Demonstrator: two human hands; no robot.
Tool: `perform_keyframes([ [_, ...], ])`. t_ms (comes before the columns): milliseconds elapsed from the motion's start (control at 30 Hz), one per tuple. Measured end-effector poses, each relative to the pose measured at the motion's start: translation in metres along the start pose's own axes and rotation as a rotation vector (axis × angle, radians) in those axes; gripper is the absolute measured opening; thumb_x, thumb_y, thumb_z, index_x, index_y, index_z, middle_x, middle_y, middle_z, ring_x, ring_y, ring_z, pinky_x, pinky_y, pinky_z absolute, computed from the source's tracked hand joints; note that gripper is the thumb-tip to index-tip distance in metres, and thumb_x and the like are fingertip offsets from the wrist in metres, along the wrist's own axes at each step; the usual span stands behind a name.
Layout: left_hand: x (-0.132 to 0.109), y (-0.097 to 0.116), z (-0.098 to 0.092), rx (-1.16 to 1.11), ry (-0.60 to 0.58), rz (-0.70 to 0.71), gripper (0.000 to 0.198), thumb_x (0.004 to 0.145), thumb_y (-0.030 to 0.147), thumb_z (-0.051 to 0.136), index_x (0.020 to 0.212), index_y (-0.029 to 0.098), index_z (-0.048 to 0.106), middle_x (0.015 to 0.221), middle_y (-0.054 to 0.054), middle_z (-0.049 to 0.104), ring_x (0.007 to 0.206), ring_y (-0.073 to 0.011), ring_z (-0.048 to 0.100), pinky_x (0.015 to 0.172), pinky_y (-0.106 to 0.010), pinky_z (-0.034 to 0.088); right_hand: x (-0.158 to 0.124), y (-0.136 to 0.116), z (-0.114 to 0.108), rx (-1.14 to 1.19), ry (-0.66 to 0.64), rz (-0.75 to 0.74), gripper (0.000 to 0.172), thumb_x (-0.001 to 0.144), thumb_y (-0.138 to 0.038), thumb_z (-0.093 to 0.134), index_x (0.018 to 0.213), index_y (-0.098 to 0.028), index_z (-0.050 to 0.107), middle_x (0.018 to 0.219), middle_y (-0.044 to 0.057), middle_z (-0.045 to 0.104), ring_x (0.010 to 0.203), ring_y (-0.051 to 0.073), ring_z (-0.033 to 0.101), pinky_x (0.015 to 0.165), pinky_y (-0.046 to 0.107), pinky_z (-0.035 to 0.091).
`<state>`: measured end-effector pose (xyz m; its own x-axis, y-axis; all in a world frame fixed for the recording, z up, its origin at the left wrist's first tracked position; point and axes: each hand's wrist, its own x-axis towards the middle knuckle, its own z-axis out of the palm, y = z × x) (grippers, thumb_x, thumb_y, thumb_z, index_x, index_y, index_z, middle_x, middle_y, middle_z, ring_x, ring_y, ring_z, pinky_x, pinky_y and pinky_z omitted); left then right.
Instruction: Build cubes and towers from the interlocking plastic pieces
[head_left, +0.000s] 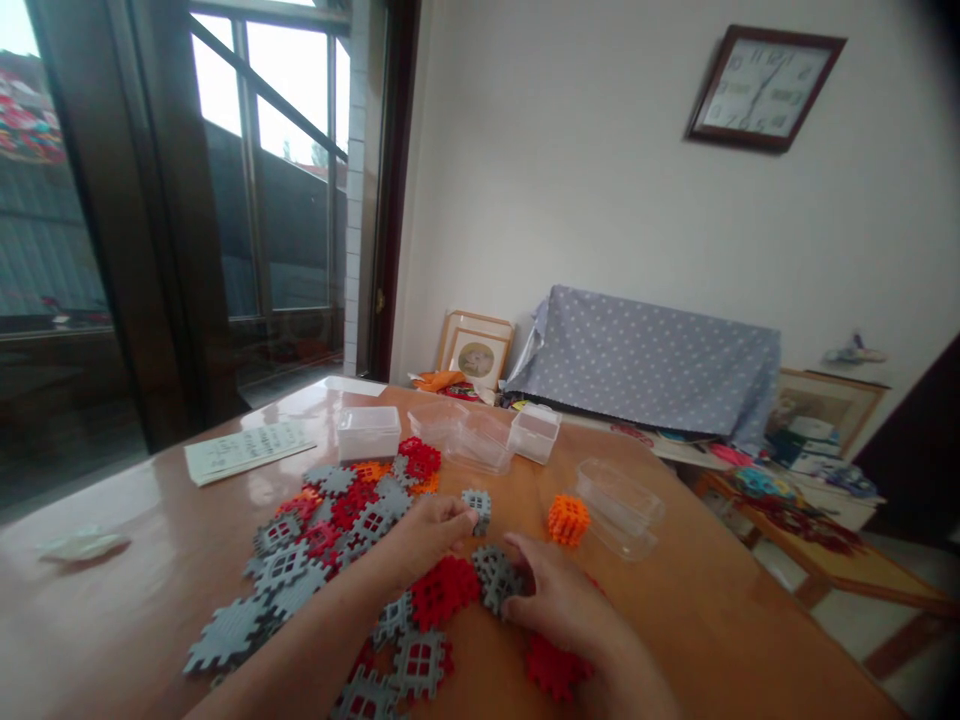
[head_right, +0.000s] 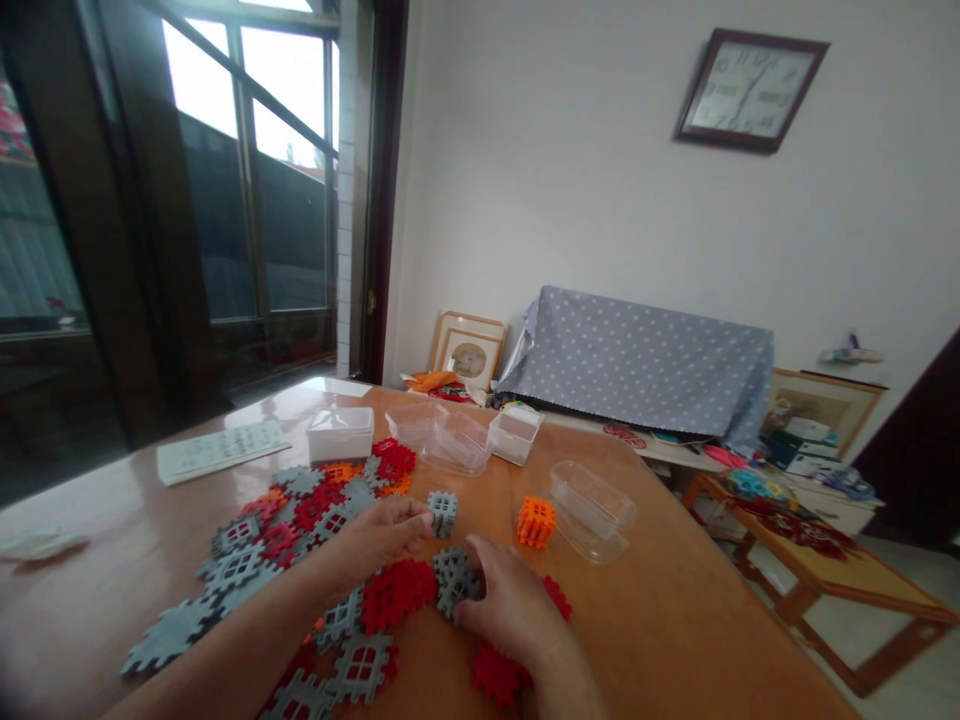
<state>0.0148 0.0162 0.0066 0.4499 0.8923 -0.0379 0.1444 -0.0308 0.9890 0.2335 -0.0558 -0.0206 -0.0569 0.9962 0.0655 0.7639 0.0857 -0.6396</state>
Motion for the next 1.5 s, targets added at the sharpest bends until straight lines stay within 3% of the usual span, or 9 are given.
perform_keyframes([
  [200,-0.004,0.005,0.003,0.036,-0.004,0.017,0.036,0.078,0.05,0.064,0.083,0.015,0.065,0.07,0.001,0.058,0.066,-0.014,0.053,0.061,-0.025,0.038,-0.005,-0.001,-0.003,-0.117,-0.087,-0.027,0.096,0.057,-0.037,0.083,0.145,-0.03,0.047,0.137,0.009,0.058,0.125,0.033,0.051,0.103,0.041,0.038],
  [433,-0.001,0.001,0.004,0.068,-0.027,0.069,0.036,0.081,0.051,0.062,0.08,0.014,0.063,0.069,0.002,0.056,0.065,-0.0136,0.051,0.064,-0.026,0.039,-0.005,-0.013,-0.002,-0.221,-0.052,-0.087,0.041,0.065,-0.016,0.065,0.105,-0.025,0.069,0.102,0.004,0.07,0.096,0.024,0.062,0.081,0.03,0.042],
  [667,0.006,-0.011,0.005,0.059,-0.062,0.094,0.036,0.081,0.049,0.064,0.088,0.014,0.066,0.073,0.0,0.061,0.067,-0.0148,0.054,0.066,-0.027,0.04,-0.007,-0.016,-0.009,-0.168,0.017,-0.108,0.036,0.068,-0.016,0.06,0.102,-0.024,0.068,0.097,0.004,0.067,0.092,0.023,0.061,0.077,0.028,0.044],
  [833,0.004,-0.011,0.009,-0.029,-0.168,0.103,0.036,0.08,0.047,0.068,0.093,0.013,0.067,0.076,-0.001,0.065,0.069,-0.0146,0.055,0.068,-0.027,0.04,-0.001,-0.023,-0.007,-0.011,0.126,-0.142,0.059,0.074,-0.021,0.061,0.133,-0.024,0.057,0.118,0.008,0.063,0.11,0.025,0.06,0.096,0.034,0.045],
  [933,0.001,-0.007,0.012,-0.16,-0.223,0.096,0.032,0.077,0.043,0.073,0.088,0.014,0.066,0.074,0.0,0.065,0.067,-0.0127,0.054,0.067,-0.026,0.039,0.003,-0.027,-0.002,0.046,0.18,-0.179,0.059,0.077,-0.023,0.061,0.136,-0.024,0.056,0.118,0.008,0.062,0.106,0.023,0.061,0.095,0.034,0.048],
  [1067,0.0,0.0,0.012,-0.254,-0.169,0.091,0.03,0.074,0.042,0.077,0.079,0.015,0.064,0.071,0.001,0.062,0.064,-0.0112,0.052,0.066,-0.025,0.041,0.007,-0.027,0.004,0.197,0.291,-0.108,0.061,0.079,-0.032,0.064,0.138,-0.023,0.052,0.117,0.008,0.064,0.098,0.023,0.064,0.089,0.034,0.051],
  [1200,0.001,0.003,0.011,-0.268,-0.145,0.094,0.032,0.075,0.043,0.077,0.082,0.014,0.064,0.073,0.001,0.062,0.065,-0.0102,0.053,0.067,-0.025,0.043,0.012,-0.025,0.007,0.454,0.256,0.011,0.037,0.085,-0.049,0.058,0.105,-0.019,0.066,0.089,0.005,0.069,0.079,0.021,0.064,0.071,0.031,0.051],
  [1300,0.004,-0.002,0.01,-0.266,-0.141,0.125,0.033,0.077,0.042,0.075,0.089,0.013,0.063,0.074,0.001,0.06,0.065,-0.0098,0.053,0.067,-0.024,0.043,0.012,-0.027,0.009,0.644,0.162,0.077,0.038,0.085,-0.057,0.058,0.08,-0.02,0.062,0.072,0.001,0.065,0.065,0.016,0.058,0.06,0.026,0.045],
  [1500,0.013,-0.024,0.01,-0.081,-0.033,0.279,0.054,0.076,0.023,0.073,0.125,0.019,0.051,0.083,0.002,0.059,0.069,-0.0109,0.058,0.063,-0.023,0.045,0.012,-0.029,0.012,0.842,0.174,0.169,0.037,0.084,-0.055,0.062,0.08,-0.019,0.061,0.072,0.002,0.067,0.061,0.013,0.056,0.058,0.024,0.041],
])
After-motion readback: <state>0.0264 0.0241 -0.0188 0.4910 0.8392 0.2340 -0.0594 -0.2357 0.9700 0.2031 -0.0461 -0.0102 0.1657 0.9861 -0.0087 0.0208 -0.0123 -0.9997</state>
